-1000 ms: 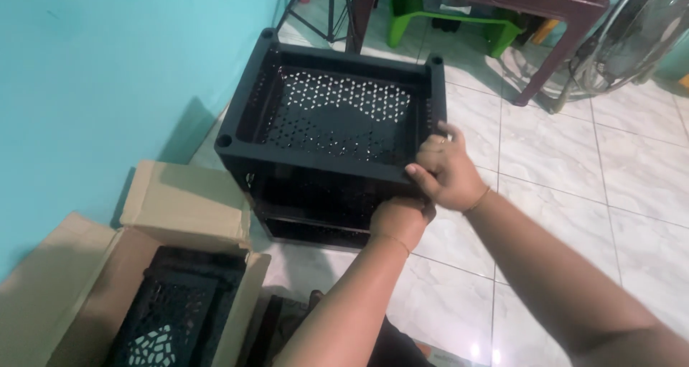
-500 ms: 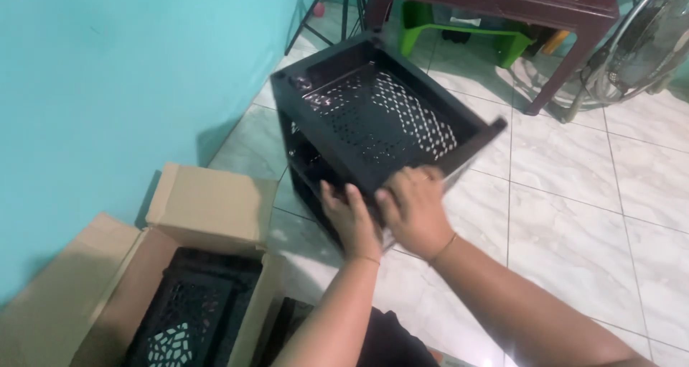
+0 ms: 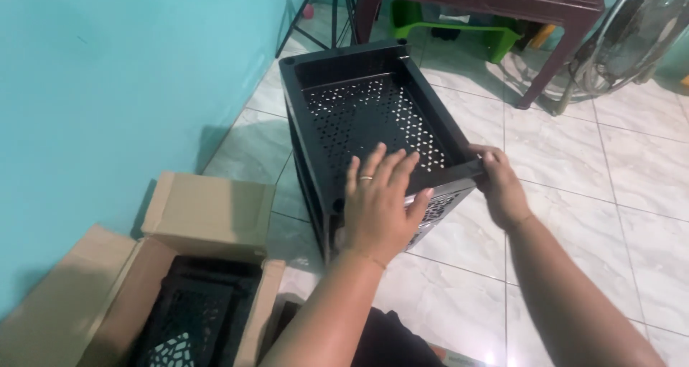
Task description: Unboxing and assembling a plastic tiered shelf and mounting a remote holder on the wall.
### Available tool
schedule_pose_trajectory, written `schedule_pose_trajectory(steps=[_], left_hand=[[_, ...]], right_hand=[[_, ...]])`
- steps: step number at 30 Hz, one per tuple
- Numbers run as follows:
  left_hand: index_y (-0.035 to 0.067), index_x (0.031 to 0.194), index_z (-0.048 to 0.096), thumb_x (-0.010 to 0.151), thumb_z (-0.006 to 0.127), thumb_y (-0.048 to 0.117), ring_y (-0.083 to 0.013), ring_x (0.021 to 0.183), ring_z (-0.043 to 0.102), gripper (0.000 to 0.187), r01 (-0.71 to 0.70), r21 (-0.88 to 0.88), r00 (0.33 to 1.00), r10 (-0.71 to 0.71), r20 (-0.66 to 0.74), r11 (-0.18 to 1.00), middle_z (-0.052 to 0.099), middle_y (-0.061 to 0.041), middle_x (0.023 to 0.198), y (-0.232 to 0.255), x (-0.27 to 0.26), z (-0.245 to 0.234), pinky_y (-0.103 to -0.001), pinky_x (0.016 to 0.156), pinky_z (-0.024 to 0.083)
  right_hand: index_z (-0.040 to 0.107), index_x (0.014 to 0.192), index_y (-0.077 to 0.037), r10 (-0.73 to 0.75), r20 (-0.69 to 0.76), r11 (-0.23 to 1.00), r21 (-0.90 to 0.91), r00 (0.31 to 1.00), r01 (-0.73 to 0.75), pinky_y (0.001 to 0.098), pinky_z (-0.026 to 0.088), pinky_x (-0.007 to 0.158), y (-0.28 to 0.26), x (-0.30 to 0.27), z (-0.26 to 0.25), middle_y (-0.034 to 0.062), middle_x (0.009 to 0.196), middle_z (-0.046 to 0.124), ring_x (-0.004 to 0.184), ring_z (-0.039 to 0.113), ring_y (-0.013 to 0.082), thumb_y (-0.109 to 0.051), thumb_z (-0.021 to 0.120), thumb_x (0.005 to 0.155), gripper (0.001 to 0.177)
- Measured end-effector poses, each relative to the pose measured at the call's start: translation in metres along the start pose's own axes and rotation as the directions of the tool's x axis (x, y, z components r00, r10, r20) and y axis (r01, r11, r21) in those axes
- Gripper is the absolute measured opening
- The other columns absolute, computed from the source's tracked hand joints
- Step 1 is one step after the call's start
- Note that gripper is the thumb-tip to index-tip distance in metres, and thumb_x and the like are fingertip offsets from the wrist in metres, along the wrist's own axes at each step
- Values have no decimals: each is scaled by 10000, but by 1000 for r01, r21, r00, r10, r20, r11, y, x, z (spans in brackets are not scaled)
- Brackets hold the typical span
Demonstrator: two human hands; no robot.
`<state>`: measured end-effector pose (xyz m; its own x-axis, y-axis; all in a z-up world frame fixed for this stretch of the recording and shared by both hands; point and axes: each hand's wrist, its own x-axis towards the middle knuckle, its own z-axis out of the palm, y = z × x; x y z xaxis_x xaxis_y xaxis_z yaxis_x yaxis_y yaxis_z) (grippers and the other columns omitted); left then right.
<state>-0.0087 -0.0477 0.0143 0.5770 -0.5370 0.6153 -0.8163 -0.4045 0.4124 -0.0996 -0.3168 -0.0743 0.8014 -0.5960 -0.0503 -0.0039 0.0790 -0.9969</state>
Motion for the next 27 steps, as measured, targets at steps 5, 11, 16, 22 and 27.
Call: schedule_pose_trajectory(steps=[5,11,16,22,27], left_hand=[[109,1192,689,909,591,548,-342,1239,582,531,28,214,988,-59,140,976,682,-122,1274,-7,6,11,-603,1098,334],[130,955,694,811,736,572,-302,926,682,467,172,227,821,-267,505,959,729,-65,926,-5,21,-7,-478,847,487],[136,913,681,677,854,485,-291,877,695,456,143,206,872,-222,437,968,724,-44,878,-15,15,8,-467,761,506],[166,916,678,684,865,468,-270,854,720,424,129,268,866,-240,439,955,725,-17,860,-14,16,11,-456,773,520],[125,1048,625,683,901,412,-279,914,712,540,91,360,813,-278,512,929,706,-55,948,-9,22,1,-441,767,523]], right_hand=[[631,1323,-60,-110,21,934,-338,994,111,372,421,998,-8,7,5,72,1332,614,1113,549,237,-353,435,1072,432],[343,1593,-103,-456,27,522,-801,889,292,692,6,1157,-103,7,55,205,1658,286,1539,219,404,-529,302,1092,659],[134,1669,-141,-325,135,149,-970,936,192,772,-140,1082,-75,33,86,244,1717,60,1556,-38,446,-664,291,1033,838],[92,1630,-181,-147,129,44,-990,981,136,771,-156,1080,-91,23,104,153,1703,44,1569,-62,365,-759,304,927,934],[151,1659,-157,-392,263,152,-927,882,344,788,-144,1088,-70,20,145,185,1735,57,1585,-22,395,-622,299,1035,791]])
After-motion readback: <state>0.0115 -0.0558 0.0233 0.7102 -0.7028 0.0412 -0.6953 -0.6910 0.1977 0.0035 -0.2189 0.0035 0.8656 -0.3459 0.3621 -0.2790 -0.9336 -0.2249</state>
